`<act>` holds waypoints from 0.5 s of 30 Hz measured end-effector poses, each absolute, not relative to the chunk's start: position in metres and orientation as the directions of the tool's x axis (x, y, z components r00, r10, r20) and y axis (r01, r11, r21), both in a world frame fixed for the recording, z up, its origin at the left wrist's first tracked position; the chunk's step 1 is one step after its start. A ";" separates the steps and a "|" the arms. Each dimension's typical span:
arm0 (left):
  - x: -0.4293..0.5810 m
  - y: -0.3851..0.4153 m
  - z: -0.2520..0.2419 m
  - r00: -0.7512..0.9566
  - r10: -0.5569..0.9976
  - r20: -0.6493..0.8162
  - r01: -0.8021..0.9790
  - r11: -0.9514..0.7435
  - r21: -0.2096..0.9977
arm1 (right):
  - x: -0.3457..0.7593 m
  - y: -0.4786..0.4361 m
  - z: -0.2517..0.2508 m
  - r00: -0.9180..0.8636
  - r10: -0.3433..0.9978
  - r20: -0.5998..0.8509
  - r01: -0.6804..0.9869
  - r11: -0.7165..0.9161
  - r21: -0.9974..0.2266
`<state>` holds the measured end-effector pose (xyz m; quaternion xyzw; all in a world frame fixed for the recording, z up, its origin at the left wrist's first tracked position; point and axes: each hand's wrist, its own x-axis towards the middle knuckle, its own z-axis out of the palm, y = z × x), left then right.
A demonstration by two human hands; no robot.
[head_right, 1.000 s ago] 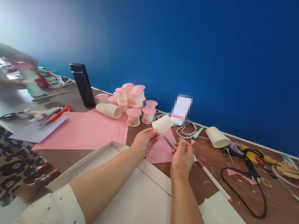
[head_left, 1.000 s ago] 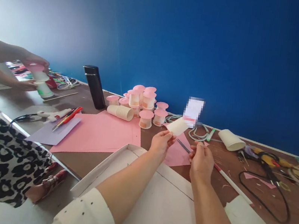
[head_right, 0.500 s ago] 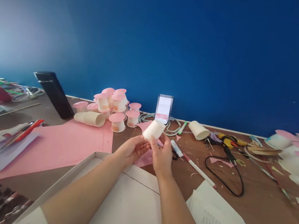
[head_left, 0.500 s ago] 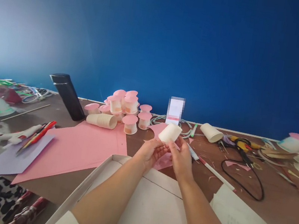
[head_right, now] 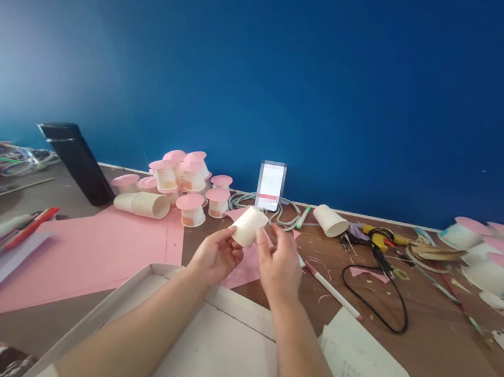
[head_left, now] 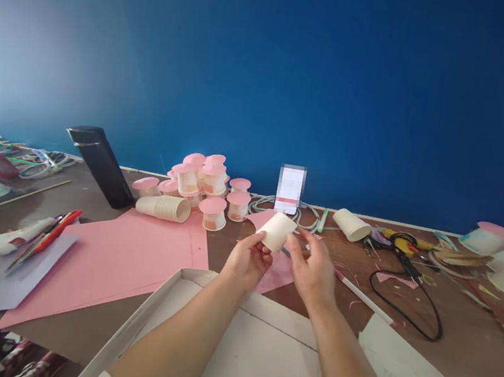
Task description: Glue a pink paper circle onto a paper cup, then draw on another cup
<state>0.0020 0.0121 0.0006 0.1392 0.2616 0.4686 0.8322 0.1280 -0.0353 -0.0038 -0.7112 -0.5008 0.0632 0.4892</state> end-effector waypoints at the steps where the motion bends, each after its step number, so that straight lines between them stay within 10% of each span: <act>1: 0.001 0.014 0.001 0.407 0.861 -0.305 -0.717 0.508 0.477 | 0.138 -0.040 0.001 0.520 0.749 0.411 0.727 -0.135 -0.673; 7: -0.007 0.022 0.000 0.327 0.888 -0.323 -0.742 0.453 0.494 | 0.201 -0.065 0.012 0.646 0.758 0.092 0.748 -0.603 -0.276; 15: -0.016 0.030 0.000 0.268 0.922 -0.279 -0.806 0.373 0.459 | 0.229 -0.063 -0.007 0.680 0.729 -0.076 0.704 -0.678 -0.212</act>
